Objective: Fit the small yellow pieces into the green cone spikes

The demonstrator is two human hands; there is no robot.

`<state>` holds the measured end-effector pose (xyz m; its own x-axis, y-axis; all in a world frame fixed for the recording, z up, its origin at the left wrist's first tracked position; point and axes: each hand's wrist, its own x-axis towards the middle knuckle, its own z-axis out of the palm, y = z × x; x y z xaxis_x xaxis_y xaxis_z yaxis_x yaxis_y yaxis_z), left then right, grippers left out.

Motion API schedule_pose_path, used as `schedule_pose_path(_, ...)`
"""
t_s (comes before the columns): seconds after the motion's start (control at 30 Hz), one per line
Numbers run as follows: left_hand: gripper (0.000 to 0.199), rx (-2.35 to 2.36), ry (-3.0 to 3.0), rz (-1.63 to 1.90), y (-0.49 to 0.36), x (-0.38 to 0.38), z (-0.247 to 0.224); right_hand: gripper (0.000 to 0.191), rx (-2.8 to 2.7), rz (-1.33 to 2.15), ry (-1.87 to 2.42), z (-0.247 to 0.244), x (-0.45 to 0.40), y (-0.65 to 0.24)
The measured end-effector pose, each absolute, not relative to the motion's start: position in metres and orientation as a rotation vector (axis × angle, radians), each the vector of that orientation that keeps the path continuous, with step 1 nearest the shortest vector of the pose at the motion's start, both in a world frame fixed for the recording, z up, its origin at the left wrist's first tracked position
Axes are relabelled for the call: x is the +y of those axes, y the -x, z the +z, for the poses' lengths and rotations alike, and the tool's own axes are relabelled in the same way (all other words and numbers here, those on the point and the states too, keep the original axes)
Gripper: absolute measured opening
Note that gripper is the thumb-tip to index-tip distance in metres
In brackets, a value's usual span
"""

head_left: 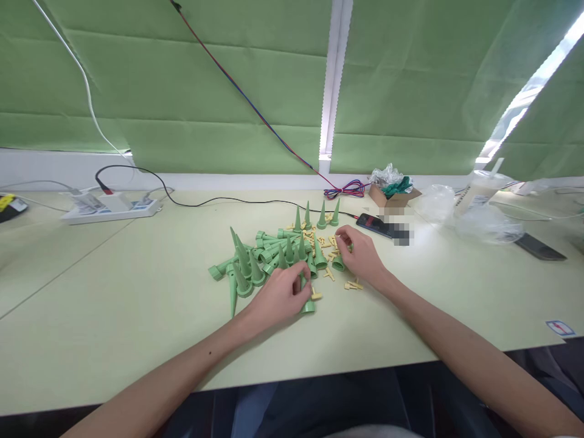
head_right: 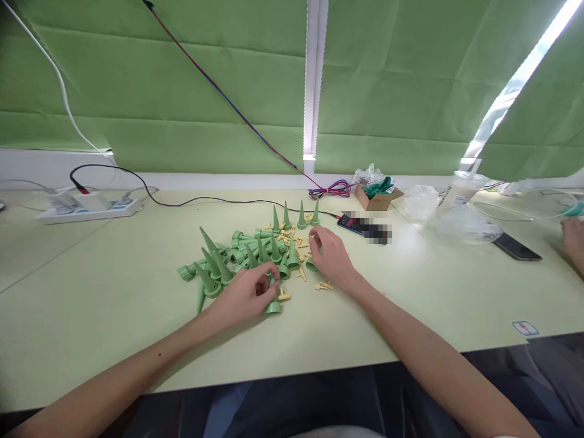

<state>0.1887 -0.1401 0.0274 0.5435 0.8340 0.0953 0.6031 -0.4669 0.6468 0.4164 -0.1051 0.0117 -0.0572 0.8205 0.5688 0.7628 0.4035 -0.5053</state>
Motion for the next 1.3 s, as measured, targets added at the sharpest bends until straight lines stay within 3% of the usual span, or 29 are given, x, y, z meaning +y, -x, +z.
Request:
schedule_pose_path(0.37,0.025,1.133,-2.302,0.448,-0.188,-0.138,0.03,0.027,-1.973,0.114,1.462,0.001,-0.083,-0.433)
schedule_pose_path(1.3,0.034,1.048,-2.467,0.437,-0.188,-0.141,0.035,0.029,-2.19,0.146,1.543,0.002,-0.078,-0.436)
